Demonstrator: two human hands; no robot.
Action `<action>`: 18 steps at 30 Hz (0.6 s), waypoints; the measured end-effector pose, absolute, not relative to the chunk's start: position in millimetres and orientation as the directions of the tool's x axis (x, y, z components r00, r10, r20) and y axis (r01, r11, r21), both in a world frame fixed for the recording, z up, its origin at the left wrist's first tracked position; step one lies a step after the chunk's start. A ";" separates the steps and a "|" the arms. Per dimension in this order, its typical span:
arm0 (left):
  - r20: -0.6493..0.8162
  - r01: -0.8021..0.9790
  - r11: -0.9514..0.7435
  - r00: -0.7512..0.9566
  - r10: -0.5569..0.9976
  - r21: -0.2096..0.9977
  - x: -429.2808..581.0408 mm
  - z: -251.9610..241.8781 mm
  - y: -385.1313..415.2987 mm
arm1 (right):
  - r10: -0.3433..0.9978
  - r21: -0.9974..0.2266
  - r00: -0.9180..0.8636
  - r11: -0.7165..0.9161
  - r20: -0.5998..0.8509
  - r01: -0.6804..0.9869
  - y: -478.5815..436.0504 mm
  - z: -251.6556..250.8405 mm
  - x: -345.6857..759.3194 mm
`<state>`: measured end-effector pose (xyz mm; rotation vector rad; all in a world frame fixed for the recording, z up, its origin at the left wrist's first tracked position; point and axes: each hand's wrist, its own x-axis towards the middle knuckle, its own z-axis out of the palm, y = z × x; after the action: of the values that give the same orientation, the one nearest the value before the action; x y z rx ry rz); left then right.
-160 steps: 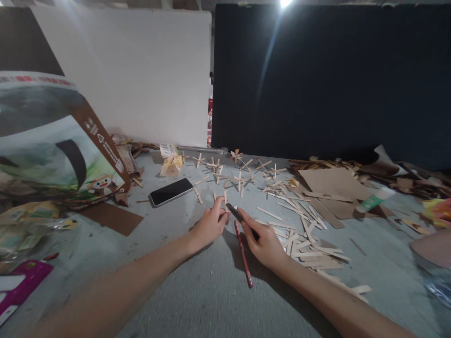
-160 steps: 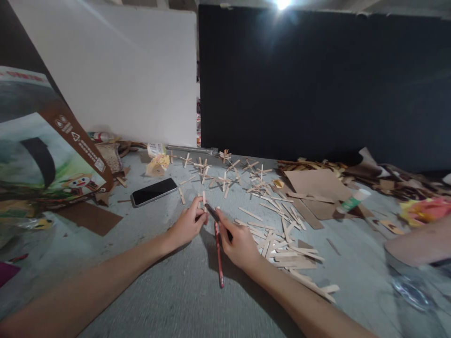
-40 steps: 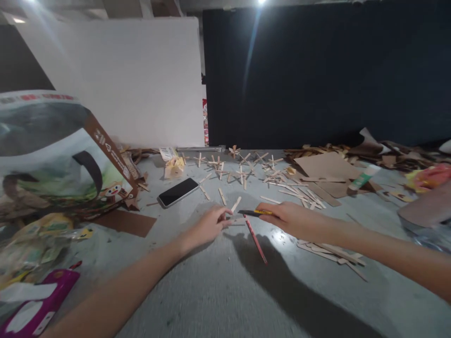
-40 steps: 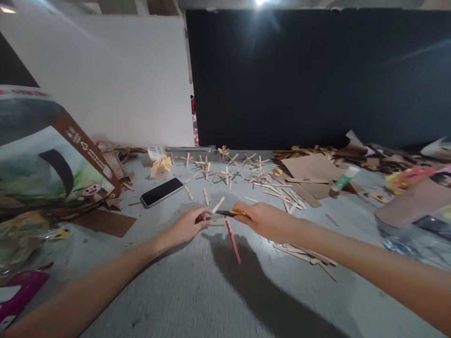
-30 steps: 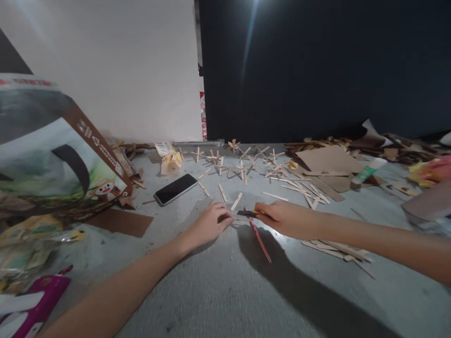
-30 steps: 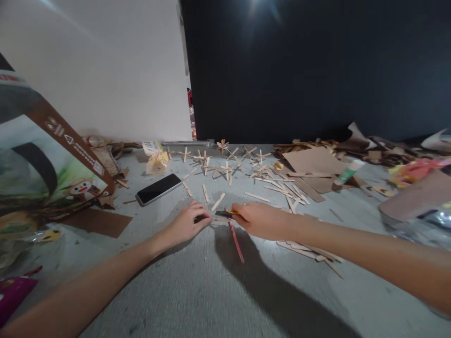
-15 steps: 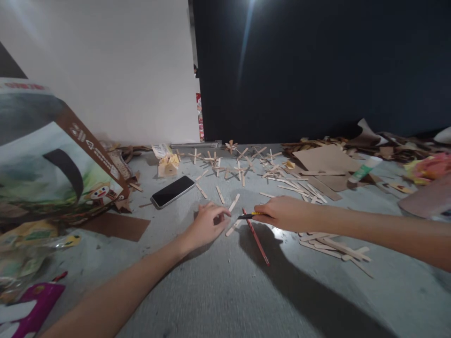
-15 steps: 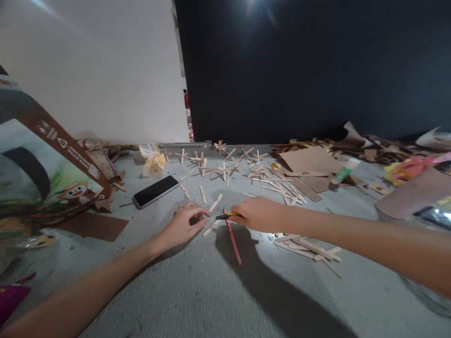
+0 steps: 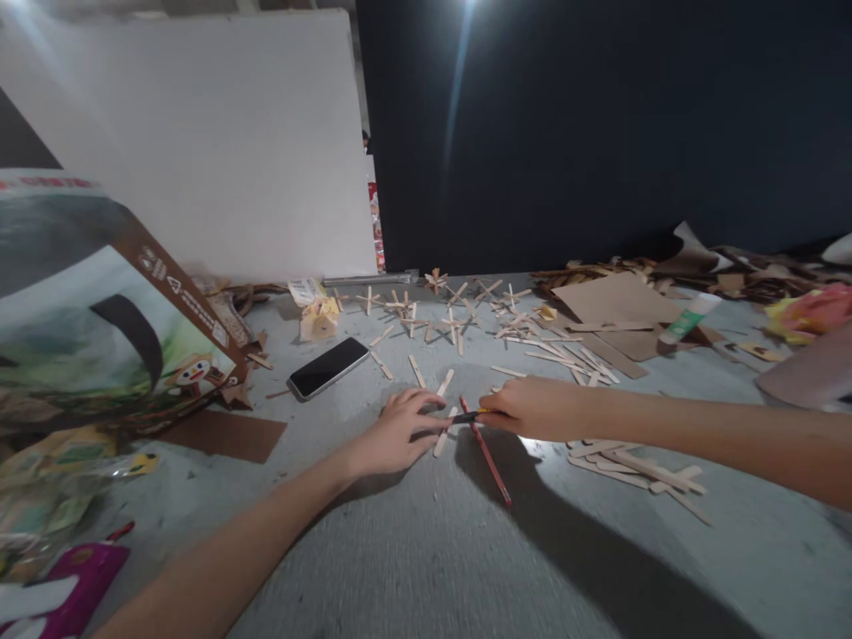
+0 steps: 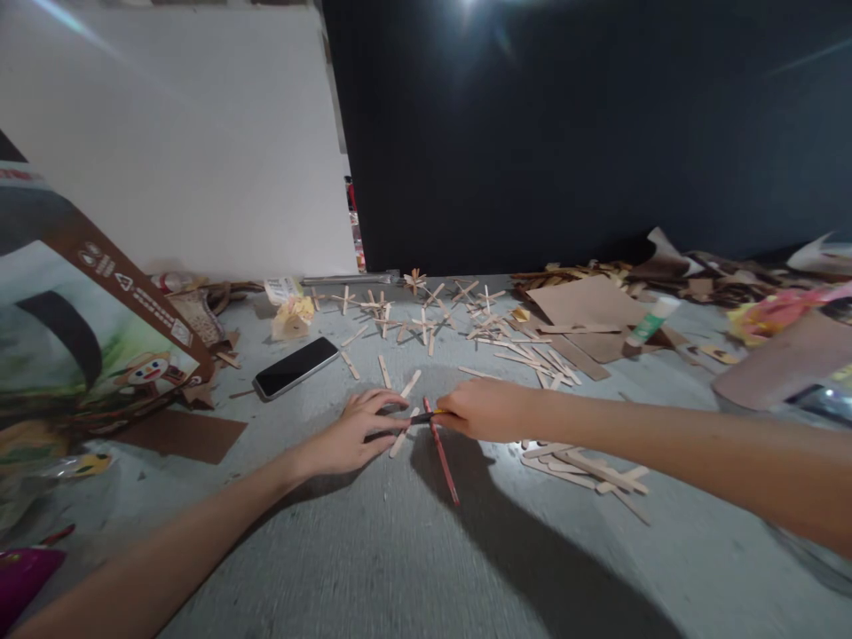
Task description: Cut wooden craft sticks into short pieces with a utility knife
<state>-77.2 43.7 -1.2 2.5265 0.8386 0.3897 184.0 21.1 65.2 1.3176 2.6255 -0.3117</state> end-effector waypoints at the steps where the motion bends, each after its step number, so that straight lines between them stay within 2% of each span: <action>1: 0.123 0.495 -0.711 0.773 0.623 0.499 -77.1 -1.4 43.9 | 0.766 -0.097 -0.588 0.585 -0.260 0.805 21.3 64.2 184.1; 12: 0.162 0.541 -0.656 0.693 0.702 0.527 -70.8 -9.1 40.1 | 0.785 0.016 -0.553 0.579 -0.278 0.815 19.4 60.0 175.8; 18: 0.143 0.566 -0.669 0.703 0.697 0.481 -71.1 -6.2 38.1 | 0.780 0.047 -0.565 0.597 -0.271 0.801 19.9 58.8 173.2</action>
<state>-71.1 38.1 -6.2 2.5078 0.9787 0.4445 173.2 19.9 58.8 1.2977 2.5633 -0.1170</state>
